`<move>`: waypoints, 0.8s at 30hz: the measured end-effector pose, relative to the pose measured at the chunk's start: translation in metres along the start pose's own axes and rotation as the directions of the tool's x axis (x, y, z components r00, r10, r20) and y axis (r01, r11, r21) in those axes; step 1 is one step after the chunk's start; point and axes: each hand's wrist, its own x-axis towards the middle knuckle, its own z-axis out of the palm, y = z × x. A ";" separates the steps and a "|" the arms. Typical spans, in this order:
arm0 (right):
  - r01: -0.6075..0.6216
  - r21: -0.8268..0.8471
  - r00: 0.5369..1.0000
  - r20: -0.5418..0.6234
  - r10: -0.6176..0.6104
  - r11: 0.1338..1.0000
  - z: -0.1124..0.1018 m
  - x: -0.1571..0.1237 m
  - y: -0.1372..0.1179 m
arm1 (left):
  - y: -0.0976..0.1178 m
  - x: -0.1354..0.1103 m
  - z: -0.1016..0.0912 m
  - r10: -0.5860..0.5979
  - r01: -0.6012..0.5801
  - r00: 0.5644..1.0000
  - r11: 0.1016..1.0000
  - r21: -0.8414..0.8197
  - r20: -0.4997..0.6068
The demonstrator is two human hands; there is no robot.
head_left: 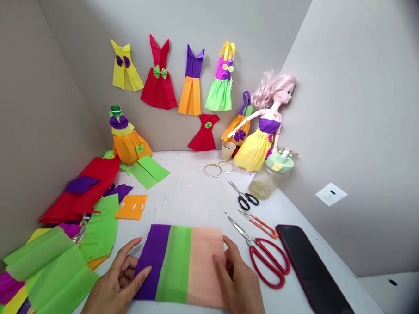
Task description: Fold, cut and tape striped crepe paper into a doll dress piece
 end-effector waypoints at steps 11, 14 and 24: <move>0.164 -0.258 0.981 -0.063 -0.185 0.952 0.009 0.003 0.005 | -0.014 -0.011 -0.007 0.128 -0.129 0.992 0.950 0.284 0.023; 0.151 -0.290 0.983 -0.055 -0.175 0.945 0.010 0.004 0.005 | -0.019 -0.013 -0.004 0.162 -0.160 0.987 0.939 0.303 0.020; 0.127 -0.310 0.991 0.000 -0.134 0.942 0.011 0.004 0.004 | -0.023 -0.016 -0.001 0.235 -0.222 0.972 0.869 0.441 0.027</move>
